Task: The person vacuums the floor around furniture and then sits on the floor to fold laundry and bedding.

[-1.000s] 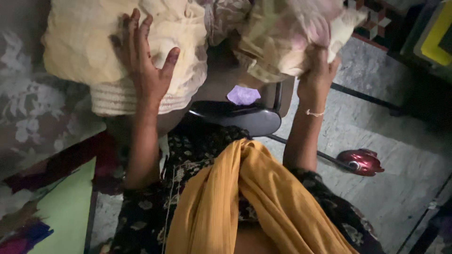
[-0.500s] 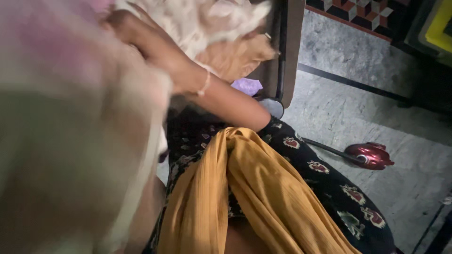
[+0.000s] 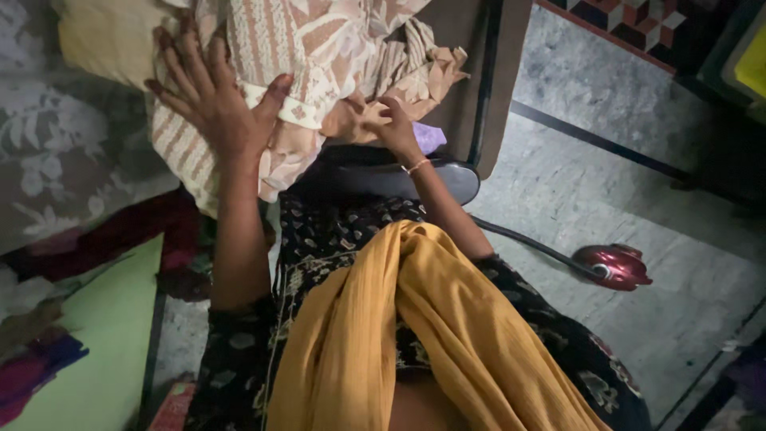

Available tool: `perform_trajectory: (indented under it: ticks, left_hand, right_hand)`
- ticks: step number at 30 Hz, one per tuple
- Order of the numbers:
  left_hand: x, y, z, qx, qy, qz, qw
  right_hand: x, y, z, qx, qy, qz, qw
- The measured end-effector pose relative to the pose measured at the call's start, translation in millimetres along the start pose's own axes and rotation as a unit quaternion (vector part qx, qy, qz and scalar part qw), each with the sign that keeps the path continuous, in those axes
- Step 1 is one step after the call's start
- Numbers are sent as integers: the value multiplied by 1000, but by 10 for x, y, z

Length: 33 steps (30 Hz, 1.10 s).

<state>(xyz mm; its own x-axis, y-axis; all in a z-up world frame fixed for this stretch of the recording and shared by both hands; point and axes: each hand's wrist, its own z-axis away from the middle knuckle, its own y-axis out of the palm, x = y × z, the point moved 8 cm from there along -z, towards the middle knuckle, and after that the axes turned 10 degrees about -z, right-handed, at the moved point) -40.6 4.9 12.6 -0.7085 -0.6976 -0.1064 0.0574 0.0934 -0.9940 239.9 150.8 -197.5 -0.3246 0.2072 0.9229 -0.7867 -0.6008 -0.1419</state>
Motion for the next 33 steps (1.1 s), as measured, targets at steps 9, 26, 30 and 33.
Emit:
perform_trajectory:
  ticks: [9,26,30,33]
  left_hand:
    - [-17,-81,34,-92,31,-15,995]
    - [205,83,225,-290,31,123,949]
    - [444,140,460,-391,38,180,902]
    - [246,61,473,-356,97,73,927]
  right_hand:
    - [-47,774,-514,15,-228,210,951]
    - [3160,1203,364,74,-447,-1,891]
    - [3416,1459,503,143,-502,168,837]
    - [3488,1364,637,166,-542,232,791]
